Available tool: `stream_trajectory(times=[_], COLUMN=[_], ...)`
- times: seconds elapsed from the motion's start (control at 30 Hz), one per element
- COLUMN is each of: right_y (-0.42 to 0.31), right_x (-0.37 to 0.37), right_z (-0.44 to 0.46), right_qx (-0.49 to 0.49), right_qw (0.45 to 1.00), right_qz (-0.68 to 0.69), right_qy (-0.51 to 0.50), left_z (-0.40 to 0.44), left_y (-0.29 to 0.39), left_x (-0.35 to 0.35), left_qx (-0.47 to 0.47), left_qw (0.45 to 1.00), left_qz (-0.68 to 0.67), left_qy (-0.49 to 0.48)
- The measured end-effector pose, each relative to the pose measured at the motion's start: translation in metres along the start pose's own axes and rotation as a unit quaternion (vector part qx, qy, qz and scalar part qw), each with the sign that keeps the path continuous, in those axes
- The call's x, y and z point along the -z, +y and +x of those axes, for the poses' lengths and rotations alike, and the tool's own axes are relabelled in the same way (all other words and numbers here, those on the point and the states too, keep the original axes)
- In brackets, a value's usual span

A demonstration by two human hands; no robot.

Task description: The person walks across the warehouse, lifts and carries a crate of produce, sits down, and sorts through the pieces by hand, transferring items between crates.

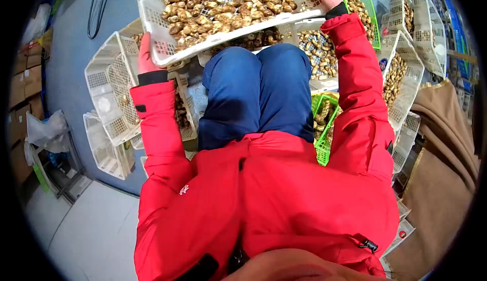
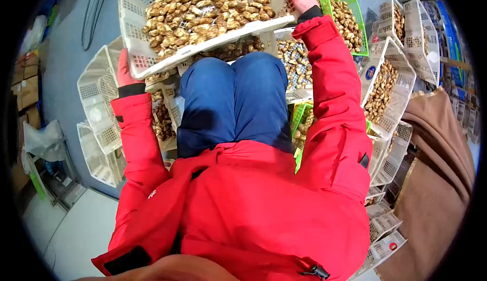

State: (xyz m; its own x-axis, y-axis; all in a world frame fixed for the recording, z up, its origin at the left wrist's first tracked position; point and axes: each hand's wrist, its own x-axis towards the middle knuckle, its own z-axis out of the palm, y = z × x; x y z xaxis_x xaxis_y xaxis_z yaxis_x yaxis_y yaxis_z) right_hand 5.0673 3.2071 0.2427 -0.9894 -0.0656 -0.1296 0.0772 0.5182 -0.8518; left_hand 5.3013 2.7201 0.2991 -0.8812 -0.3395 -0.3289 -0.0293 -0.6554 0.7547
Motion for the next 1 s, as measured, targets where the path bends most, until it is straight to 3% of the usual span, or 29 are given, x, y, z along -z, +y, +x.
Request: stream_trajectory(times=[0.03, 0.1, 0.13, 0.17, 0.2, 0.23, 0.27, 0.3, 0.33, 0.37, 0.43, 0.47, 0.57, 0.63, 0.7, 0.77, 0.83, 0.87, 0.9, 0.93, 1.0], right_y=[0.0, -0.023, -0.033, -0.026, -0.04, -0.06, -0.074, -0.086, -0.093, -0.094, -0.113, -0.123, -0.129, -0.097, -0.095, -0.071, -0.048, -0.034, -0.02, -0.002, -0.014], right_x=[-0.012, -0.027, -0.04, -0.058, -0.07, -0.085, -0.105, -0.123, -0.134, -0.14, -0.127, -0.123, -0.095, -0.079, -0.058, -0.042, -0.028, -0.02, -0.003, 0.006, 0.013], right_z=[-0.006, -0.023, -0.035, -0.032, -0.047, -0.07, -0.083, -0.09, -0.094, -0.091, -0.094, -0.091, -0.097, -0.08, -0.084, -0.073, -0.068, -0.055, -0.042, -0.028, -0.028], right_qx=[0.077, 0.021, 0.04, -0.028, -0.01, 0.008, -0.033, -0.071, -0.043, -0.038, -0.003, 0.058, 0.063, 0.029, 0.04, 0.061, 0.025, 0.007, -0.042, -0.023, -0.028], right_qw=[0.989, 0.998, 0.997, 0.983, 0.975, 0.964, 0.951, 0.935, 0.896, 0.915, 0.917, 0.946, 0.935, 0.932, 0.952, 0.933, 0.953, 0.953, 0.976, 0.98, 0.986], right_qz=[-0.074, -0.01, 0.045, 0.178, 0.222, 0.266, 0.307, 0.347, 0.442, 0.402, 0.399, 0.317, 0.338, 0.352, 0.253, 0.29, 0.156, 0.199, 0.078, 0.054, -0.006], right_qy=[0.107, 0.052, 0.055, -0.017, -0.023, -0.03, -0.005, 0.018, 0.008, 0.013, -0.021, 0.032, 0.084, 0.077, 0.167, 0.202, 0.259, 0.229, 0.2, 0.188, 0.166], left_z=[-0.008, -0.01, -0.016, -0.035, -0.049, -0.032, -0.033, -0.062, -0.056, -0.05, -0.061, -0.067, -0.053, 0.003, -0.005, 0.037, 0.061, 0.07, 0.081, 0.084, 0.089], left_y=[0.026, 0.068, 0.096, 0.119, 0.13, 0.171, 0.201, 0.197, 0.21, 0.219, 0.22, 0.212, 0.169, 0.155, 0.12, 0.059, -0.021, -0.039, -0.051, -0.047, -0.058], left_x=[-0.013, -0.014, -0.034, -0.062, -0.074, -0.048, -0.033, -0.078, -0.05, -0.019, -0.008, -0.007, 0.006, 0.067, 0.003, 0.025, 0.031, 0.024, 0.019, 0.006, 0.003], left_qx=[0.039, -0.097, -0.099, -0.107, -0.255, -0.179, -0.03, -0.203, -0.276, -0.344, -0.316, -0.293, -0.292, -0.173, -0.113, -0.106, -0.103, -0.116, -0.13, -0.121, -0.133], left_qw=[0.997, 0.994, 0.991, 0.99, 0.949, 0.976, 0.939, 0.968, 0.944, 0.911, 0.925, 0.937, 0.943, 0.968, 0.935, 0.929, 0.972, 0.975, 0.977, 0.949, 0.959], left_qz=[-0.06, 0.051, 0.038, 0.033, 0.161, 0.114, -0.016, 0.138, 0.182, 0.229, 0.208, 0.186, 0.158, 0.176, 0.323, 0.341, 0.211, 0.19, 0.17, 0.29, 0.251], left_qy=[-0.028, 0.009, 0.078, 0.086, 0.09, 0.041, -0.342, 0.049, 0.017, -0.012, 0.037, 0.038, 0.001, -0.035, -0.093, -0.101, -0.005, 0.002, 0.007, 0.012, 0.024])
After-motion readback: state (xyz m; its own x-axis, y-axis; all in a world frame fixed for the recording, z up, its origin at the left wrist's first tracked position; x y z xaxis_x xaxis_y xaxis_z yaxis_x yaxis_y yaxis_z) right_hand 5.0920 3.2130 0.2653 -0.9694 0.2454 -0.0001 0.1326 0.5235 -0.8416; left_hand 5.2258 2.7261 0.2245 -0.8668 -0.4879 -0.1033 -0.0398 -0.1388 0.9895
